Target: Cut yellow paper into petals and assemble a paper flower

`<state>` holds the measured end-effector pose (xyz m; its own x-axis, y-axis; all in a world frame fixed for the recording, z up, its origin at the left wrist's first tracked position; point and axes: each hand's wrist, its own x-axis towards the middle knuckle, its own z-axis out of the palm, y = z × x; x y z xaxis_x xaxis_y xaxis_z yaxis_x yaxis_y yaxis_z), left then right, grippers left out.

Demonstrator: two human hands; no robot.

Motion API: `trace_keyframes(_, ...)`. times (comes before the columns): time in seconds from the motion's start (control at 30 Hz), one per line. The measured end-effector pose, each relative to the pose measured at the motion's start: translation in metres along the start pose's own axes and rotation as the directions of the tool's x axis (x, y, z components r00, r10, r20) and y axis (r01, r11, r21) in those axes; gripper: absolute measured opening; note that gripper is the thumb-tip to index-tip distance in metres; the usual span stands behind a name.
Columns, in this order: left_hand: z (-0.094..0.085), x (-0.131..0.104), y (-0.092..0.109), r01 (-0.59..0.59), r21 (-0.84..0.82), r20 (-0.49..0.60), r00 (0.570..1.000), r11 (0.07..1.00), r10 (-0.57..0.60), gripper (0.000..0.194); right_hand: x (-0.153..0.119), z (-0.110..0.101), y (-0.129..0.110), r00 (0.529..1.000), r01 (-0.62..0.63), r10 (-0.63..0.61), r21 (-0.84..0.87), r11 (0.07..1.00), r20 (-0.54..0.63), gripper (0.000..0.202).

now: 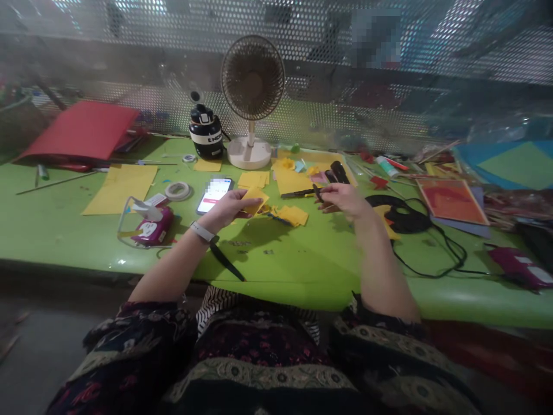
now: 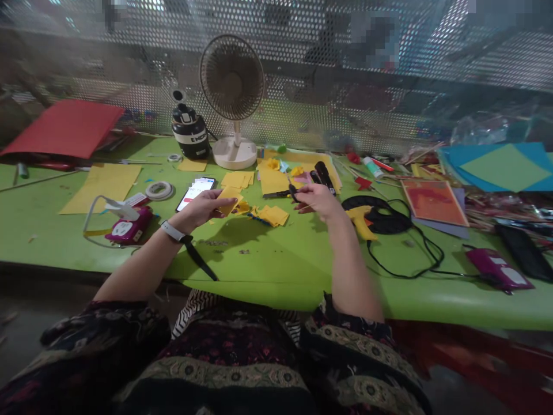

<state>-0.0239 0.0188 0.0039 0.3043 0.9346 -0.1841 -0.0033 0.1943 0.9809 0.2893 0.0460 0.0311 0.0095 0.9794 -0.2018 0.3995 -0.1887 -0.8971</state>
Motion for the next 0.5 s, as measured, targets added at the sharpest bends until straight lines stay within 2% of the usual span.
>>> trace_keyframes(0.07,-0.001,0.001,-0.001,-0.011,-0.027,-0.018,1.000,1.000,0.010,0.037,-0.010,0.016,-0.006,0.982,0.031,-0.049,0.103,0.994,0.185,0.023)
trace_keyframes(0.13,-0.001,0.002,-0.003,-0.018,-0.056,-0.029,0.999,0.998,0.016,0.037,-0.017,0.033,-0.008,0.947,0.041,-0.072,0.106,0.994,0.312,0.032)
trace_keyframes(0.2,-0.002,0.003,-0.004,-0.018,-0.080,-0.042,0.999,0.997,0.015,0.036,-0.020,0.045,-0.007,0.930,0.089,-0.111,0.080,0.993,0.350,0.039)
trace_keyframes(0.3,-0.001,0.003,-0.003,-0.024,-0.108,-0.058,0.998,0.994,0.017,0.034,-0.020,0.055,-0.005,0.925,0.169,-0.168,0.025,0.985,0.341,0.046)
trace_keyframes(0.43,0.000,0.001,-0.001,-0.033,-0.089,-0.050,0.998,0.995,0.029,0.037,-0.018,0.057,-0.007,0.908,0.199,-0.153,-0.082,0.977,0.390,0.048)
trace_keyframes(0.5,0.000,0.000,0.000,-0.037,-0.072,-0.060,0.998,0.997,0.033,0.037,-0.017,0.055,-0.007,0.883,0.201,-0.135,-0.102,0.974,0.449,0.048)
